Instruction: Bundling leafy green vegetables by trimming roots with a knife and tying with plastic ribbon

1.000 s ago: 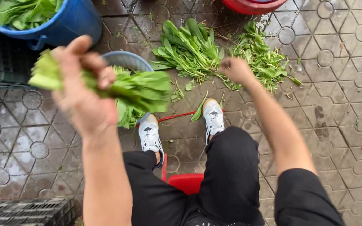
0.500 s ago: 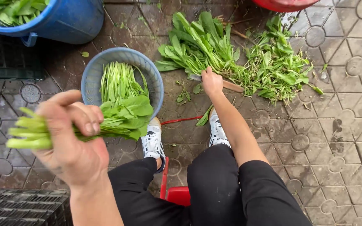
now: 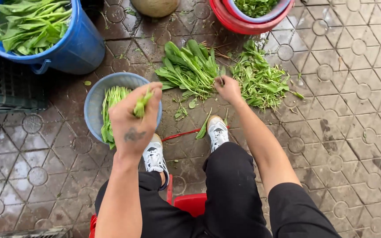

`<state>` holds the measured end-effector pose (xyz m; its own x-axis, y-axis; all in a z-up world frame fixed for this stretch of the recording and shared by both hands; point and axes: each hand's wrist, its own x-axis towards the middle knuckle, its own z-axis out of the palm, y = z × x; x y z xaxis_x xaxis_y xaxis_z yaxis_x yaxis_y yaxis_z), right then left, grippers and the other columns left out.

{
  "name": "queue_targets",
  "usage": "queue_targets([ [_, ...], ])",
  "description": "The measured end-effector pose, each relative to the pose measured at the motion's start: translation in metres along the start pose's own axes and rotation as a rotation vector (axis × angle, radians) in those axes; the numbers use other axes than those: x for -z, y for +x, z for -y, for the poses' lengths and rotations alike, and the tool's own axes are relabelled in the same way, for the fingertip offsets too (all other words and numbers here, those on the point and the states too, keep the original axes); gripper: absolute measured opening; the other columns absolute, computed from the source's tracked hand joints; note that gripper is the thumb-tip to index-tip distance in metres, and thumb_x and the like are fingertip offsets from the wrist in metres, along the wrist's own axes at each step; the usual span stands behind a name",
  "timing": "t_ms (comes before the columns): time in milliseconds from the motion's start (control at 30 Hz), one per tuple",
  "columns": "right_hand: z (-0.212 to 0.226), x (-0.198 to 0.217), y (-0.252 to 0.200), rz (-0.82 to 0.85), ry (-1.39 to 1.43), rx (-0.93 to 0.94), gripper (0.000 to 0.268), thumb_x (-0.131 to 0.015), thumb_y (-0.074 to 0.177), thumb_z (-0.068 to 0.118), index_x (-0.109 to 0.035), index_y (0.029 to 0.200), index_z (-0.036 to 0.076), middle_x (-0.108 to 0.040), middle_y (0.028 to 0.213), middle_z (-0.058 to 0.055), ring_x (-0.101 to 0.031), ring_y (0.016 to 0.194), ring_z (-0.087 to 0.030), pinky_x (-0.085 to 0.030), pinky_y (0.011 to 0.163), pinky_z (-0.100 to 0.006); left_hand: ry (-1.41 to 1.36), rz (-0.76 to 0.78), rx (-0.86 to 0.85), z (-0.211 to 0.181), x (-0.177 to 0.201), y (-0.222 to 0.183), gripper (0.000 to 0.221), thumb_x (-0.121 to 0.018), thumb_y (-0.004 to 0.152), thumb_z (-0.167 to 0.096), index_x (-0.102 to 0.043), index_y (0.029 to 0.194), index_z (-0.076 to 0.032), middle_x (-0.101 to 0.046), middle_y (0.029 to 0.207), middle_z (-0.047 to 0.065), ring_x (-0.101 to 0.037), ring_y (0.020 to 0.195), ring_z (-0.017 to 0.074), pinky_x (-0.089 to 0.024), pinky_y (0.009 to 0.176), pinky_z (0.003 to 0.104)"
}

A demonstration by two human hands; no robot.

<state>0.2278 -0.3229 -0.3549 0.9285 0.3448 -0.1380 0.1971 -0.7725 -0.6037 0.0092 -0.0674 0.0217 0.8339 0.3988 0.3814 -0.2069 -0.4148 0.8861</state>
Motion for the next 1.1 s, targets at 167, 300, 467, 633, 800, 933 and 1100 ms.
queue_targets([
  [167, -0.022, -0.039, -0.025, 0.199, -0.157, -0.004, 0.02, -0.073, 0.088, 0.033, -0.076, 0.105, 0.023, -0.076, 0.098, -0.009, -0.071, 0.1, -0.037, -0.057, 0.087, -0.051, 0.091, -0.007, -0.019, 0.003, 0.016, -0.015, 0.012, -0.067, 0.104, -0.007, -0.076, 0.108, -0.002, -0.075, 0.086, 0.016, -0.072, 0.071, 0.0242, -0.054, 0.065, 0.038],
  [300, -0.021, -0.095, -0.008, 0.21, -0.171, -0.031, 0.019, -0.071, 0.09, 0.033, -0.073, 0.1, 0.018, -0.072, 0.095, -0.01, -0.072, 0.095, -0.035, -0.059, 0.084, -0.051, 0.188, -0.018, 0.033, 0.012, 0.026, -0.006, 0.013, -0.068, 0.101, -0.005, -0.078, 0.11, -0.005, -0.074, 0.086, 0.012, -0.071, 0.07, 0.026, -0.056, 0.069, 0.038],
  [467, -0.016, -0.147, 0.003, 0.301, -0.315, -0.142, 0.028, -0.069, 0.094, 0.036, -0.069, 0.119, 0.023, -0.065, 0.11, -0.004, -0.073, 0.097, -0.029, -0.06, 0.087, -0.052, 0.236, -0.047, 0.174, 0.021, 0.031, -0.006, 0.014, -0.072, 0.097, -0.005, -0.08, 0.109, -0.007, -0.07, 0.077, 0.006, -0.064, 0.06, 0.0177, -0.056, 0.064, 0.033],
  [633, -0.011, -0.15, 0.017, 0.104, -0.081, -0.025, 0.023, -0.069, 0.095, 0.026, -0.068, 0.11, 0.009, -0.057, 0.112, -0.01, -0.071, 0.089, -0.041, -0.06, 0.079, -0.057, 0.198, -0.029, 0.078, 0.024, 0.028, 0.003, 0.018, -0.069, 0.095, -0.001, -0.078, 0.11, -0.004, -0.07, 0.072, 0.012, -0.067, 0.06, 0.0247, -0.055, 0.062, 0.038],
  [800, 0.041, -0.059, 0.025, -0.2, 0.297, 0.337, 0.009, -0.08, 0.091, 0.016, -0.077, 0.099, 0.013, -0.07, 0.09, -0.01, -0.072, 0.088, -0.033, -0.057, 0.078, -0.041, 0.204, -0.04, -0.061, 0.033, 0.023, -0.001, 0.01, -0.068, 0.1, -0.001, -0.075, 0.106, -0.003, -0.073, 0.085, 0.014, -0.071, 0.072, 0.0371, -0.056, 0.066, 0.042],
  [933, 0.114, 0.047, -0.002, -0.206, 0.483, 0.48, 0.005, -0.079, 0.094, 0.009, -0.079, 0.099, 0.011, -0.076, 0.089, -0.009, -0.075, 0.088, -0.024, -0.058, 0.082, -0.034, 0.319, 0.014, -0.063, 0.062, 0.006, -0.01, 0.008, -0.072, 0.099, -0.015, -0.075, 0.106, -0.012, -0.071, 0.083, 0.006, -0.07, 0.074, 0.0327, -0.056, 0.066, 0.042],
  [1100, 0.156, 0.151, -0.057, -0.008, 0.412, 0.398, 0.005, -0.079, 0.093, 0.013, -0.079, 0.097, 0.015, -0.071, 0.074, -0.003, -0.063, 0.068, -0.012, -0.051, 0.066, -0.029, 0.479, 0.228, -0.113, 0.079, -0.04, -0.003, 0.015, -0.074, 0.088, -0.018, -0.075, 0.103, -0.017, -0.068, 0.093, 0.008, -0.069, 0.078, 0.0394, -0.056, 0.069, 0.051],
])
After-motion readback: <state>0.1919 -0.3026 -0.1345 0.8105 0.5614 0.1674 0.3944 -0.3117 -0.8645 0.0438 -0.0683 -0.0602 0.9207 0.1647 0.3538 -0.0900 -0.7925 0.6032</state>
